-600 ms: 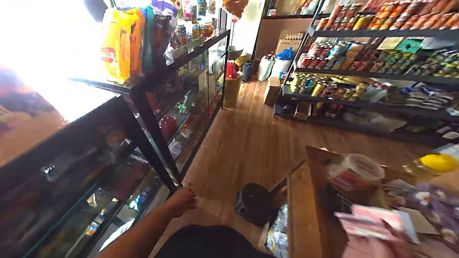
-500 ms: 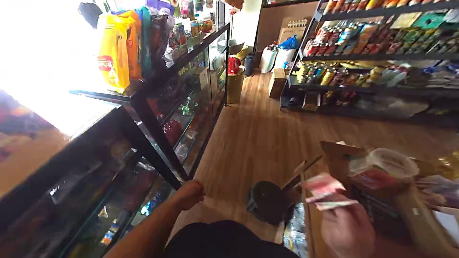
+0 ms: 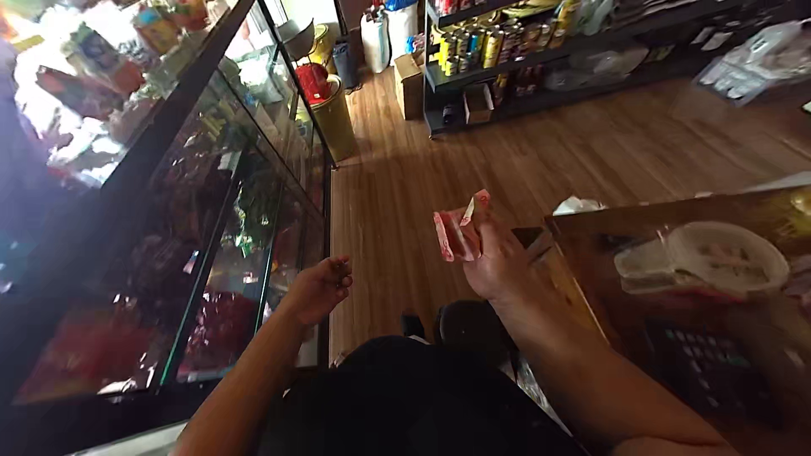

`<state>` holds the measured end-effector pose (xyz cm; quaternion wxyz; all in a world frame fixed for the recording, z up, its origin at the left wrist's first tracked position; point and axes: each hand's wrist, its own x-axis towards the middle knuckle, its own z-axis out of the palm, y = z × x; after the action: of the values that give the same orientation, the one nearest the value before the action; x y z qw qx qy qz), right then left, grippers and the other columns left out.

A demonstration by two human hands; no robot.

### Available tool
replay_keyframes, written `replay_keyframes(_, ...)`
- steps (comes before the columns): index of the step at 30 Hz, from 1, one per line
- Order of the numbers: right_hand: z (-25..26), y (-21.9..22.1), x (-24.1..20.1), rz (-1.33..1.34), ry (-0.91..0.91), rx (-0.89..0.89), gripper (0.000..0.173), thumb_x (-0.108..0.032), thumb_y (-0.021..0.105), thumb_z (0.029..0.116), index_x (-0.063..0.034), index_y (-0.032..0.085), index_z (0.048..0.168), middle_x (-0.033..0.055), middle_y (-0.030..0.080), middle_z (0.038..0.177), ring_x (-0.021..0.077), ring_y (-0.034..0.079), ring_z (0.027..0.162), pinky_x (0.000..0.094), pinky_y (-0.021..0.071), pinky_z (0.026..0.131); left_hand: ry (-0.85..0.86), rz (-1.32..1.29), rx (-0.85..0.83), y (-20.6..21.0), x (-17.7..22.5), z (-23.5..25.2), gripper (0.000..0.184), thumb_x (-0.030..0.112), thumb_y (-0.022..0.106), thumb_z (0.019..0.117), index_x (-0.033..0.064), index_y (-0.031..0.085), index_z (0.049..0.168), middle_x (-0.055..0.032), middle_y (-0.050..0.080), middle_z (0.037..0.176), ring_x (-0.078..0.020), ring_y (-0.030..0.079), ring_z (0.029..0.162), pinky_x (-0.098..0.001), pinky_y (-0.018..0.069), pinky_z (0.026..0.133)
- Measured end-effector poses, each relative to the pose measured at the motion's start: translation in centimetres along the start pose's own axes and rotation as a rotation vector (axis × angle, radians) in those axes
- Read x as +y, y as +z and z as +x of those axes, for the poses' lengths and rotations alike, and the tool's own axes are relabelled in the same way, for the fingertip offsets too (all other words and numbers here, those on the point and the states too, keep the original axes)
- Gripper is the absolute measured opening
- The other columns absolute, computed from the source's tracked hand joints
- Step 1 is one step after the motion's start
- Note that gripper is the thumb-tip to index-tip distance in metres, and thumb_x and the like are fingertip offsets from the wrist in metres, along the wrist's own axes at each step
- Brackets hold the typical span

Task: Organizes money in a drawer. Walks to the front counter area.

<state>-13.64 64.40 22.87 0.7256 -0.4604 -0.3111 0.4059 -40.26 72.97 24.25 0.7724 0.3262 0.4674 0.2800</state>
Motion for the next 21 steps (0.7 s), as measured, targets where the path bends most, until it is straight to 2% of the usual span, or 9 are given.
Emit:
replay_keyframes(3, 7.6, 1.6, 0.2, -0.062, 0.067, -0.023, 0.031, -0.022, 0.031, 0.1105, -0.0083, 0.059, 0.111, -0.0014, 0.067, 0.088, 0.0081, 0.067, 0.079, 0.0280, 0.0596, 0.073, -0.009, 0.010, 0.120, 0.2, 3.3, 4.9, 0.030, -0.003, 0.031, 0.1015, 0.0015, 0.052, 0.123, -0.0043, 0.063, 0.090, -0.0116, 0.065, 0.073, -0.0248, 0.0566, 0.067)
replay_keyframes(6, 14.8, 3.6, 0.5, -0.124, 0.098, -0.091, 0.024, -0.017, 0.037, 0.1083, -0.0057, 0.058, 0.108, -0.0005, 0.066, 0.085, 0.0076, 0.067, 0.078, 0.0271, 0.0589, 0.074, -0.011, 0.025, 0.202, -0.2, 7.4, 9.1, 0.040, -0.013, 0.038, 0.0923, -0.0019, 0.048, 0.130, -0.0071, 0.061, 0.095, -0.0137, 0.066, 0.075, -0.0269, 0.0583, 0.068)
replay_keyframes(8, 19.1, 5.1, 1.1, -0.170, 0.132, -0.139, 0.019, -0.015, 0.039, 0.1068, -0.0060, 0.056, 0.103, -0.0013, 0.064, 0.083, 0.0064, 0.065, 0.075, 0.0255, 0.0572, 0.071, 0.014, 0.027, 0.229, -0.7, 10.2, 11.7, 0.042, -0.012, 0.039, 0.0937, -0.0030, 0.047, 0.134, -0.0080, 0.060, 0.098, -0.0153, 0.067, 0.079, -0.0291, 0.0596, 0.072)
replay_keyframes(11, 25.3, 8.0, 2.7, -0.218, 0.185, -0.200, 0.016, -0.012, 0.046, 0.1073, -0.0021, 0.058, 0.103, 0.0000, 0.064, 0.082, 0.0068, 0.066, 0.072, 0.0253, 0.0587, 0.071, 0.102, 0.039, 0.223, -1.3, 14.7, 15.4, 0.035, -0.010, 0.041, 0.0983, -0.0025, 0.051, 0.131, -0.0083, 0.065, 0.099, -0.0163, 0.070, 0.082, -0.0306, 0.0617, 0.075)
replay_keyframes(14, 31.1, 11.5, 5.3, -0.310, 0.172, -0.340, 0.016, -0.012, 0.054, 0.1051, 0.0019, 0.062, 0.104, 0.0016, 0.067, 0.084, 0.0079, 0.067, 0.073, 0.0272, 0.0603, 0.073, 0.238, 0.098, 0.176, -2.3, 19.2, 19.2, 0.026, -0.006, 0.048, 0.1008, -0.0026, 0.056, 0.126, -0.0093, 0.071, 0.102, -0.0181, 0.074, 0.088, -0.0319, 0.0631, 0.078)
replay_keyframes(17, 37.4, 15.2, 6.5, -0.437, 0.137, -0.439, 0.018, -0.017, 0.060, 0.1030, -0.0004, 0.067, 0.104, -0.0005, 0.068, 0.084, 0.0049, 0.066, 0.073, 0.0246, 0.0584, 0.073, 0.359, 0.145, 0.125, -3.2, 23.6, 24.8, 0.023, -0.004, 0.052, 0.0997, -0.0026, 0.060, 0.121, -0.0097, 0.074, 0.101, -0.0199, 0.074, 0.092, -0.0349, 0.0628, 0.083)
replay_keyframes(19, 42.0, 17.5, 6.7, -0.457, 0.122, -0.458, 0.018, -0.016, 0.060, 0.1027, 0.0001, 0.068, 0.105, -0.0001, 0.068, 0.085, 0.0035, 0.065, 0.073, 0.0231, 0.0577, 0.074, 0.461, 0.204, 0.018, -3.5, 26.5, 29.3, 0.022, -0.004, 0.054, 0.0966, -0.0023, 0.063, 0.116, -0.0091, 0.075, 0.104, -0.0190, 0.074, 0.096, -0.0355, 0.0615, 0.088)
replay_keyframes(21, 46.8, 19.1, 6.8, -0.491, 0.075, -0.471, 0.017, -0.015, 0.059, 0.1026, 0.0006, 0.067, 0.103, -0.0011, 0.066, 0.083, 0.0011, 0.064, 0.072, 0.0205, 0.0561, 0.072, 0.570, 0.357, -0.127, -3.0, 29.7, 33.8, 0.022, -0.001, 0.059, 0.0940, 0.0004, 0.070, 0.113, -0.0060, 0.075, 0.111, -0.0129, 0.072, 0.100, -0.0313, 0.0589, 0.091)
